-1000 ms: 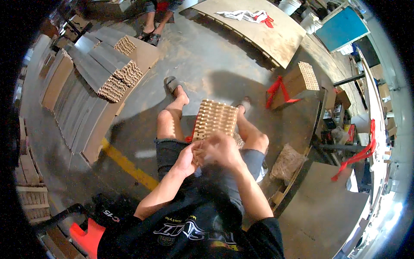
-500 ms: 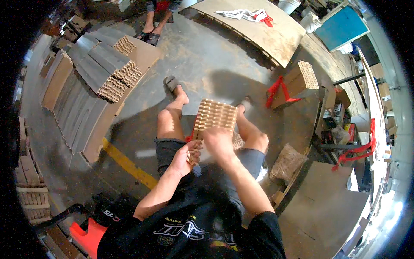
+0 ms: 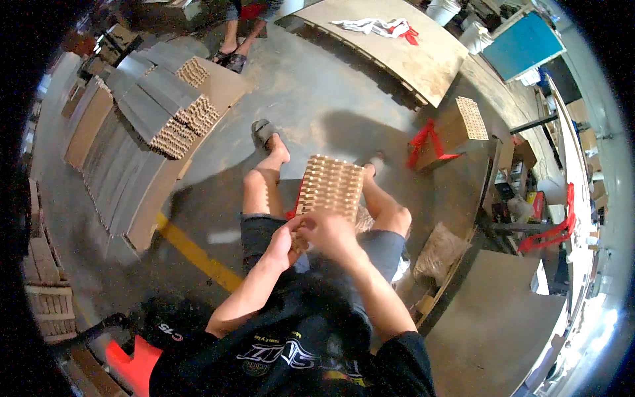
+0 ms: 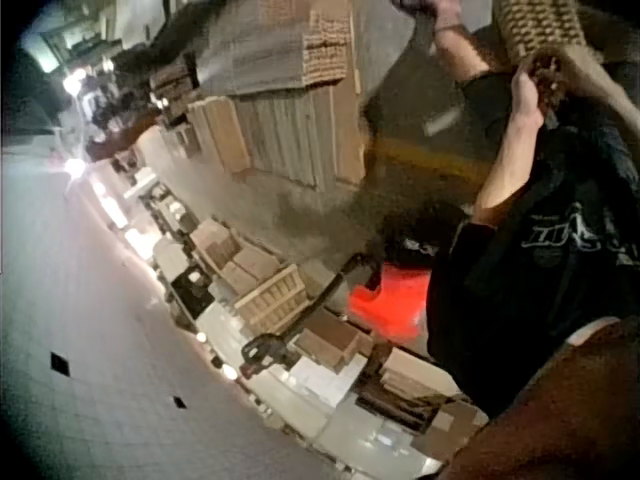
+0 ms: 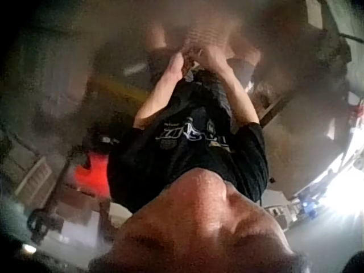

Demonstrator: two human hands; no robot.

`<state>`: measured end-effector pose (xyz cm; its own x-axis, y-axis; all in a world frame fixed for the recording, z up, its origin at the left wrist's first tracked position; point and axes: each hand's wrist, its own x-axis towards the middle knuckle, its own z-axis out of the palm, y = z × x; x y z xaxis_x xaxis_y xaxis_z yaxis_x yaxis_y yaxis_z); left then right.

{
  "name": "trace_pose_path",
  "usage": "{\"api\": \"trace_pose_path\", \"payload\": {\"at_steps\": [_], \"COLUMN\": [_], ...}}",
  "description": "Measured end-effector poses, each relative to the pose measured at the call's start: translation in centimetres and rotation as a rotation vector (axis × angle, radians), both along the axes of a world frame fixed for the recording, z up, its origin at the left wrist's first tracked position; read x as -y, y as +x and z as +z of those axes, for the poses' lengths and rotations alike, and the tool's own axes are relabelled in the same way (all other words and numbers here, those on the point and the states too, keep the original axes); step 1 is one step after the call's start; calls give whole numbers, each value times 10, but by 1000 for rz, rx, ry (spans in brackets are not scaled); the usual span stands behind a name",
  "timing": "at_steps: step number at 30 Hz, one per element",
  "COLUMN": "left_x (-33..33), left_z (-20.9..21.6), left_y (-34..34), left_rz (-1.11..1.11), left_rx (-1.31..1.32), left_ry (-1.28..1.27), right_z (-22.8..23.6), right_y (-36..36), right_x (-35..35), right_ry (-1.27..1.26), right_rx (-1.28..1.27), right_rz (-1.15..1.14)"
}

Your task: The person inserts wooden pegs into holes on a wooden block by hand, then taps the pegs into place using a hammer.

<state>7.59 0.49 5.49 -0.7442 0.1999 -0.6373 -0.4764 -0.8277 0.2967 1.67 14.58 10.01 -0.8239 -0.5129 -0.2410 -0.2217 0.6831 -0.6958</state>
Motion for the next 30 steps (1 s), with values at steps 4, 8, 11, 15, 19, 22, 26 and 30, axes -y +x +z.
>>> {"api": "trace_pose_path", "payload": {"at_steps": [4, 8, 11, 15, 19, 22, 26, 30], "left_x": [5, 8, 11, 19, 24, 24, 22, 18], "left_z": [-15, -21, -9, -31, -37, -35, -30, -13], "left_y": [6, 5, 5, 13, 15, 13, 9, 2], "left_rz": [-38, -40, 27, 68, 72, 92, 106, 166], "left_rx": [-18, -23, 89, 130, 115, 104, 112, 161], "left_ry": [-58, -60, -74, -30, -47, -44, -16, 5], "right_z": [2, -2, -25, -46, -43, -33, -36, -30], "right_y": [1, -8, -22, -22, -26, -22, -21, -22], "right_x": [3, 3, 0, 2, 10, 18, 26, 19], "right_ry": [-69, -143, -216, -77, 8, 59, 143, 161], "right_rx": [-8, 89, -145, -243, -536, -571, -612, -440], "right_rz": [-6, -201, -224, -75, 104, 141, 176, 159]}}
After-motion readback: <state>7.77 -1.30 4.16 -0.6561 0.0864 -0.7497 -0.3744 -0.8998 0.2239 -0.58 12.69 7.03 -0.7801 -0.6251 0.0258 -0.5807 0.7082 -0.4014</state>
